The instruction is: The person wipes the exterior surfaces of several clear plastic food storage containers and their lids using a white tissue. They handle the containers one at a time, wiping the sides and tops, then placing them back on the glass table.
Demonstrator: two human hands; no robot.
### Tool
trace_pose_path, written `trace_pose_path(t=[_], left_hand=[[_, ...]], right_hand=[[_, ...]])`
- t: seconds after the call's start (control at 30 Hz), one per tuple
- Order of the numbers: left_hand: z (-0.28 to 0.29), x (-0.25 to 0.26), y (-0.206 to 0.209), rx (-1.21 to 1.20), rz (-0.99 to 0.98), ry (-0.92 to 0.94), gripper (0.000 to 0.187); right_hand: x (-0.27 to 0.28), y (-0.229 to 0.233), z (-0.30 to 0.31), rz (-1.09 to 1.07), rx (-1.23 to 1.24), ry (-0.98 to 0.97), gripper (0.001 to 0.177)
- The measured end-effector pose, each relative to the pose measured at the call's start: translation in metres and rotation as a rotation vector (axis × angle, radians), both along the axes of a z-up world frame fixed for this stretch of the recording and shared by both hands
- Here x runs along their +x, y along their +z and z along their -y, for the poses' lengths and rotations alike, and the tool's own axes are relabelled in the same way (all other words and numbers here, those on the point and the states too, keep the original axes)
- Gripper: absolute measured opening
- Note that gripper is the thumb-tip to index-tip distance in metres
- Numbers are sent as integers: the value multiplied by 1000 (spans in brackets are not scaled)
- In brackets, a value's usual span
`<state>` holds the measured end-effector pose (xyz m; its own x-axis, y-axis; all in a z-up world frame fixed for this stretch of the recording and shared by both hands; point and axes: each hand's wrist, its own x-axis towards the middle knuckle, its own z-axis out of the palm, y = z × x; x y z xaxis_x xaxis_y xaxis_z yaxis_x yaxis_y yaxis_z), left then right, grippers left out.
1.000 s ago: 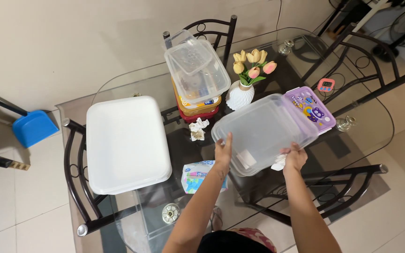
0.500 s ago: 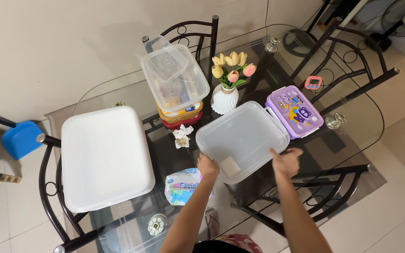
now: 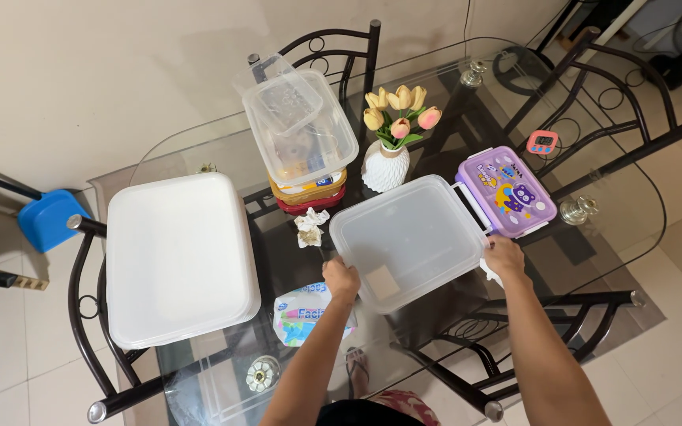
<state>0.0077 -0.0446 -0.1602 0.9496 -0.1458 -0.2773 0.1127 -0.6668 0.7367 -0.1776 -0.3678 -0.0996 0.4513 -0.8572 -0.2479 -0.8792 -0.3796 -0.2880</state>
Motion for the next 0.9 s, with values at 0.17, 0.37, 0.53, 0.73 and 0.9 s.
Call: trace_pose_path(t=[0.17, 0.37, 0.53, 0.73, 0.9], left_hand=[[-6, 0, 12, -128, 53, 79, 22], [-11, 11, 18, -80, -101, 27, 30], [-12, 18, 13, -15, -153, -26, 23], [-15, 26, 2, -61, -152, -143, 34], [-14, 24, 14, -75, -161, -116, 32]], right_hand=[[-1, 0, -3, 163, 12, -9, 31], [-1, -7, 1, 22, 27, -5, 37], [4, -6, 10, 54, 109, 18, 44], [0, 0, 10, 29, 132, -16, 45], [11, 15, -8, -73, -95, -12, 47]])
